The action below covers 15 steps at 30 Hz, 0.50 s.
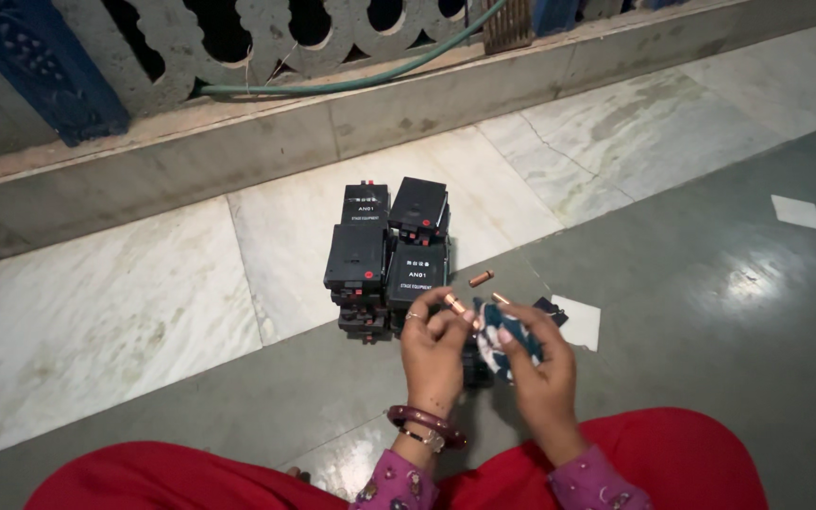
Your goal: The person sits on the floor and removes batteries from small black boxes, wipes the boxes with a cloth, then inserts new batteries into the boxes and closes them.
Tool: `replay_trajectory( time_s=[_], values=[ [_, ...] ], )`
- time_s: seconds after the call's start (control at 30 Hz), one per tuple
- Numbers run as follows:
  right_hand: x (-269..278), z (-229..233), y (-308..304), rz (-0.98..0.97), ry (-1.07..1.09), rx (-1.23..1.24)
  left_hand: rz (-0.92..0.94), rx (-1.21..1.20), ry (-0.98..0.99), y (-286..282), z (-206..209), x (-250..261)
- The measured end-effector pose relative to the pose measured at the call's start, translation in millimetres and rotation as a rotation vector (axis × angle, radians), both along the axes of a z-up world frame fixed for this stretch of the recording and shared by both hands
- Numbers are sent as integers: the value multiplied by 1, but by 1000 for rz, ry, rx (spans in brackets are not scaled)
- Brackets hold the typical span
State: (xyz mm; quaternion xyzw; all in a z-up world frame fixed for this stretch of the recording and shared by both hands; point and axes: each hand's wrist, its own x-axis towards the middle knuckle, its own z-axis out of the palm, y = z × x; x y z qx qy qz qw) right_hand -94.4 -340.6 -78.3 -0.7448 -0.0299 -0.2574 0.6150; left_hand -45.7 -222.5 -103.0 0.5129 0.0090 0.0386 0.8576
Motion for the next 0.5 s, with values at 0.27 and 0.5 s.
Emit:
replay_trajectory(
  time_s=[0.27, 0.5],
  values=[
    [-5, 6, 18, -26, -151, -299, 130, -61, 37, -21, -2, -17],
    [3, -11, -3, 79, 39, 35, -71, 469, -211, 9, 12, -6]
  ],
)
